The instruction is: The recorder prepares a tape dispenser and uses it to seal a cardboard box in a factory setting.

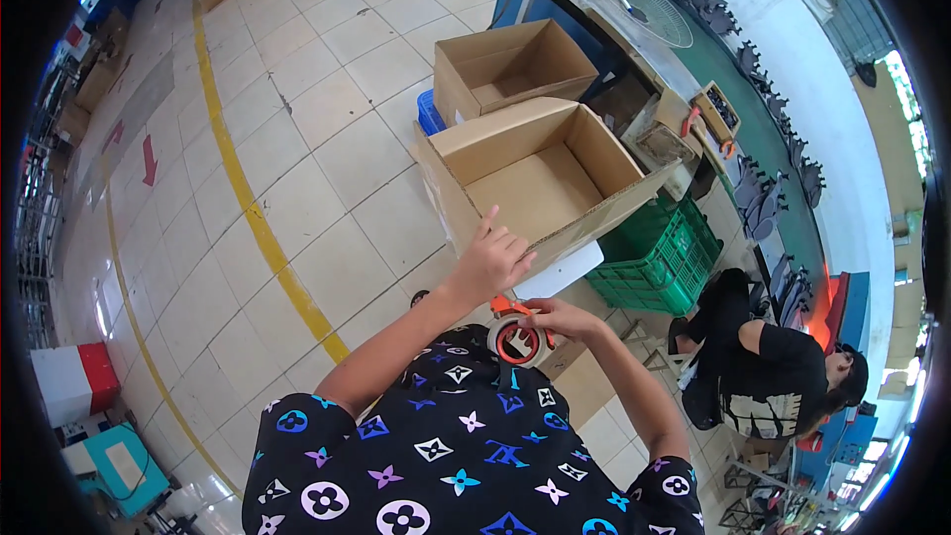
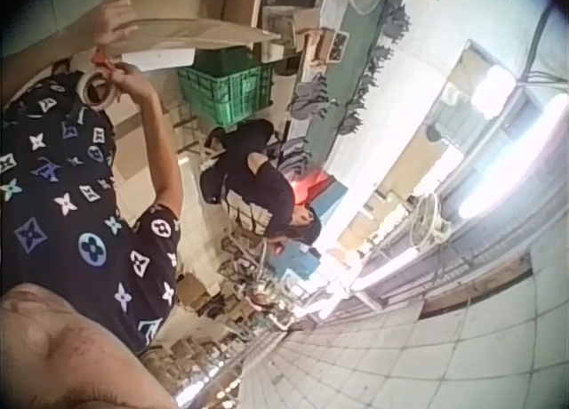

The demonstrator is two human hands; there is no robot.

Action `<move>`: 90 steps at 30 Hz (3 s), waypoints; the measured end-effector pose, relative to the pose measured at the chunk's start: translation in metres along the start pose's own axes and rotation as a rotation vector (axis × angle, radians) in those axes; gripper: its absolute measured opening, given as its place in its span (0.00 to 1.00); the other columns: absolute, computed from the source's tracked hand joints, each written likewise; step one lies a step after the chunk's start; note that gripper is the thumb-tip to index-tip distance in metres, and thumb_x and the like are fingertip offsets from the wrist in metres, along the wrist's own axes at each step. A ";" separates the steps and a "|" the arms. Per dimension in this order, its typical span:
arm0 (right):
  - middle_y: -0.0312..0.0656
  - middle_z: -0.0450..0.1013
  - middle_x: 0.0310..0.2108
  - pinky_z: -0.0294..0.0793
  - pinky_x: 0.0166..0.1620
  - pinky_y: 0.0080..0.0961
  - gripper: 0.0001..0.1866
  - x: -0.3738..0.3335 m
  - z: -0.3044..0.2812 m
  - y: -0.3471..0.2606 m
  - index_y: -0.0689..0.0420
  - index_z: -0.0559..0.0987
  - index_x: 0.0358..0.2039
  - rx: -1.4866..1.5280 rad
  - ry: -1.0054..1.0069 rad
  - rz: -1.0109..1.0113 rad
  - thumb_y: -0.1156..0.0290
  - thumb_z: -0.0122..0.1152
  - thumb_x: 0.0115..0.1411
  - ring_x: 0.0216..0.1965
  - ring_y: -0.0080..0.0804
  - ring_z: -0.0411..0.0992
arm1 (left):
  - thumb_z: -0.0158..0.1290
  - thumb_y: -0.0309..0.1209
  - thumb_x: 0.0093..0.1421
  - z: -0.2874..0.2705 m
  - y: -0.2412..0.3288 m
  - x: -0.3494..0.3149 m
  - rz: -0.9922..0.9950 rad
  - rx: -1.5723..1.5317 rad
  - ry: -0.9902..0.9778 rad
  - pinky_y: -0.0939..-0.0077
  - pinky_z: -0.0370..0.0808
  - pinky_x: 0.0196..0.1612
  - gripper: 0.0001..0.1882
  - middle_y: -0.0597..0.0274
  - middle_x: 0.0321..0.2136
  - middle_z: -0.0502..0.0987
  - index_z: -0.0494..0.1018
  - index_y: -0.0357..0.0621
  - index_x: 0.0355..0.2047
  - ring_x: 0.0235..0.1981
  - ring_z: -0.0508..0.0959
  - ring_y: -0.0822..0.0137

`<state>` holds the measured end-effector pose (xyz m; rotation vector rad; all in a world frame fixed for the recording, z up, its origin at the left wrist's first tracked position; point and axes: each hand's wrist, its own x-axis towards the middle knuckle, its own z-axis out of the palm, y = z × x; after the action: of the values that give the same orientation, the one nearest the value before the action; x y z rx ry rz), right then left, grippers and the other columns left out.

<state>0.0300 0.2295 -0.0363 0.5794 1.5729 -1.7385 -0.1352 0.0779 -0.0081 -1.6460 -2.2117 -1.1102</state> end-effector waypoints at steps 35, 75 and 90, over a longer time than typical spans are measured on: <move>0.55 0.71 0.45 0.75 0.44 0.38 0.49 -0.083 0.072 -0.035 0.65 0.59 0.65 -0.812 0.545 -0.211 0.58 0.66 0.44 0.39 0.49 0.74 | 0.54 0.36 0.60 0.020 0.020 0.005 0.031 0.075 -0.051 0.53 0.54 0.66 0.06 0.66 0.24 0.74 0.73 0.48 0.31 0.35 0.75 0.66; 0.46 0.75 0.26 0.60 0.61 0.41 0.16 -0.110 0.085 0.023 0.57 0.75 0.26 -1.345 0.649 -0.255 0.57 0.64 0.49 0.31 0.39 0.77 | 0.59 0.42 0.53 0.026 0.063 -0.012 0.021 0.028 -0.481 0.49 0.50 0.68 0.16 0.56 0.31 0.76 0.74 0.43 0.35 0.42 0.76 0.59; 0.40 0.71 0.19 0.50 0.69 0.43 0.09 -0.116 0.080 0.085 0.55 0.72 0.26 -1.475 0.776 -0.390 0.64 0.59 0.56 0.29 0.36 0.76 | 0.54 0.38 0.51 0.044 0.076 -0.025 0.135 0.162 -0.247 0.50 0.61 0.57 0.11 0.59 0.26 0.71 0.71 0.45 0.30 0.34 0.73 0.59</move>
<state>0.1800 0.1748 0.0054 0.1257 3.0284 -0.0885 -0.0462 0.0963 -0.0178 -1.9145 -2.2225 -0.7081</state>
